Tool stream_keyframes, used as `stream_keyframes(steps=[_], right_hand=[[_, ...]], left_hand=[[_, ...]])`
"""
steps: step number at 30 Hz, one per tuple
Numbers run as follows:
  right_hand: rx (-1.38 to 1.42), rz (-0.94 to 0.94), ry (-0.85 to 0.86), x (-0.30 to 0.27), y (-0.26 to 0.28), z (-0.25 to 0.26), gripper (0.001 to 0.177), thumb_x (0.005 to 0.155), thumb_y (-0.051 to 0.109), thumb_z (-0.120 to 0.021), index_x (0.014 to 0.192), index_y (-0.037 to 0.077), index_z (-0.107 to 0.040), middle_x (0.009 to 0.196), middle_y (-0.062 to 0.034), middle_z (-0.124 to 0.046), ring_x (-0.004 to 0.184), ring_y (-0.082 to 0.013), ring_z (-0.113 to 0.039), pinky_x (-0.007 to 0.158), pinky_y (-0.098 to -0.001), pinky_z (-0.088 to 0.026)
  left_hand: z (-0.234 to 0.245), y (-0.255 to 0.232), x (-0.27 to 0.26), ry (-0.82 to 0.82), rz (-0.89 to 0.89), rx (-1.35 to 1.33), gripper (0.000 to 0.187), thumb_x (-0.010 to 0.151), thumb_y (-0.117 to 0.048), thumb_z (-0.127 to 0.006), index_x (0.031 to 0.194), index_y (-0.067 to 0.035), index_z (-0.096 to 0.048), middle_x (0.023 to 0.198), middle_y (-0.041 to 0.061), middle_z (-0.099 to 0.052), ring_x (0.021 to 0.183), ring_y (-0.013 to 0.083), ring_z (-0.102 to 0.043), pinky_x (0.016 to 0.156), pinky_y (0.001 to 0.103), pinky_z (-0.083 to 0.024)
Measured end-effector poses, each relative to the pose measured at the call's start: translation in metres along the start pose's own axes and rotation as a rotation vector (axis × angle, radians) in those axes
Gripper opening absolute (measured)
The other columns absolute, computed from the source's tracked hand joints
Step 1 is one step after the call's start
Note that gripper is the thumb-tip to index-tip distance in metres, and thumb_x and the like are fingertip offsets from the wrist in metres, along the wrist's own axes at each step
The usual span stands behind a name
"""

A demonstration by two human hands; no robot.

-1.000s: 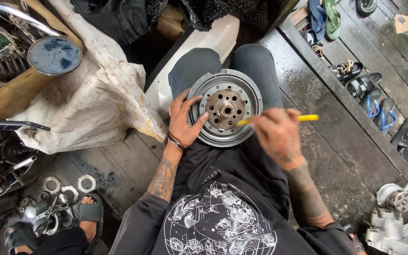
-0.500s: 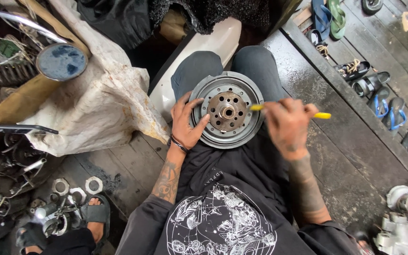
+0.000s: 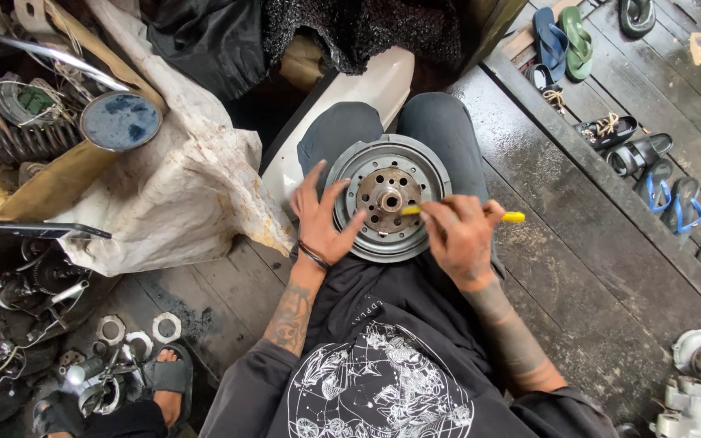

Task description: The person sits on the floor and uses a yellow-handled brush to scrub the surface and holes of a circular metal mechanical part resting on their lap. The person rotates the part to access different areas while continuing to scrub.

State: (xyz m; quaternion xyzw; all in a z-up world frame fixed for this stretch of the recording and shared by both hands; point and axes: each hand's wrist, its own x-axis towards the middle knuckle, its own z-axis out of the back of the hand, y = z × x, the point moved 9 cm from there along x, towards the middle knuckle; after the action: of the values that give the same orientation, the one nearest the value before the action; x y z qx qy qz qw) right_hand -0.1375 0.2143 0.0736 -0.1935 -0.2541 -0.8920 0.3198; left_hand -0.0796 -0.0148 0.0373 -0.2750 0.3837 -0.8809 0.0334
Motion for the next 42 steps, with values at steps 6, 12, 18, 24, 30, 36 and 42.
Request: stream_keyframes(steps=[6, 12, 18, 24, 30, 36, 42], right_hand=[[0.040, -0.100, -0.108, 0.003, -0.017, 0.009, 0.006, 0.103, 0.018, -0.071, 0.109, 0.017, -0.074, 0.094, -0.0012, -0.059, 0.090, -0.0192, -0.061, 0.092, -0.0368, -0.030], [0.117, -0.139, -0.128, 0.001, -0.024, 0.009, 0.007, 0.101, 0.021, -0.074, 0.108, 0.020, -0.073, 0.093, 0.0036, -0.060, 0.093, -0.0170, -0.064, 0.091, -0.0352, -0.030], [0.215, -0.189, -0.131, 0.007, -0.018, 0.015, 0.007, 0.107, 0.019, -0.068, 0.108, 0.014, -0.074, 0.090, 0.0002, -0.057, 0.085, -0.0183, -0.061, 0.093, -0.0368, -0.029], [0.236, -0.174, -0.144, 0.008, -0.015, 0.020, 0.006, 0.107, 0.015, -0.067, 0.109, 0.012, -0.072, 0.091, -0.0010, -0.058, 0.083, -0.0191, -0.059, 0.091, -0.0374, -0.030], [0.290, -0.180, -0.169, 0.007, -0.017, 0.022, 0.005, 0.104, 0.015, -0.071, 0.107, 0.012, -0.074, 0.090, -0.0005, -0.060, 0.084, -0.0168, -0.061, 0.093, -0.0352, -0.031], [0.323, -0.167, -0.212, 0.007, -0.017, 0.026, 0.005, 0.105, 0.011, -0.068, 0.104, 0.010, -0.073, 0.091, -0.0021, -0.062, 0.088, -0.0162, -0.063, 0.093, -0.0353, -0.032], [0.474, -0.108, -0.389, -0.003, -0.024, 0.034, 0.006, 0.103, 0.011, -0.065, 0.107, 0.006, -0.067, 0.093, -0.0056, -0.064, 0.086, -0.0229, -0.062, 0.091, -0.0347, -0.040]], left_hand=[[-0.017, -0.072, 0.004, 0.005, -0.232, 0.183, 0.070, 0.087, -0.069, -0.069, 0.132, -0.016, -0.064, 0.153, 0.013, -0.055, 0.143, 0.0300, -0.053, 0.120, 0.058, -0.020], [-0.051, -0.051, 0.024, 0.174, -0.231, 0.186, 0.071, 0.082, -0.069, -0.074, 0.128, -0.016, -0.067, 0.150, 0.007, -0.059, 0.146, 0.0290, -0.049, 0.121, 0.070, -0.020], [-0.063, -0.040, 0.013, 0.157, -0.303, 0.321, 0.060, 0.097, -0.067, -0.056, 0.125, -0.015, -0.066, 0.153, 0.006, -0.058, 0.149, 0.0271, -0.046, 0.125, 0.067, -0.018], [-0.060, -0.043, 0.010, 0.078, -0.312, 0.272, 0.057, 0.096, -0.065, -0.058, 0.118, -0.013, -0.066, 0.148, 0.010, -0.061, 0.145, 0.0295, -0.051, 0.126, 0.067, -0.019], [-0.031, -0.003, 0.014, 0.029, 0.093, -0.340, 0.045, 0.108, -0.054, -0.049, 0.122, -0.013, -0.063, 0.148, 0.016, -0.060, 0.142, 0.0489, -0.044, 0.118, 0.070, -0.028], [-0.009, -0.011, 0.014, -0.110, 0.220, -1.006, 0.044, 0.112, -0.042, -0.046, 0.122, -0.001, -0.057, 0.147, 0.028, -0.056, 0.144, 0.0425, -0.046, 0.120, 0.059, -0.033], [-0.042, -0.042, 0.003, -0.217, 0.836, -1.934, 0.034, 0.111, -0.024, -0.046, 0.131, 0.000, -0.059, 0.138, 0.022, -0.062, 0.128, 0.0408, -0.060, 0.113, 0.049, -0.046]])
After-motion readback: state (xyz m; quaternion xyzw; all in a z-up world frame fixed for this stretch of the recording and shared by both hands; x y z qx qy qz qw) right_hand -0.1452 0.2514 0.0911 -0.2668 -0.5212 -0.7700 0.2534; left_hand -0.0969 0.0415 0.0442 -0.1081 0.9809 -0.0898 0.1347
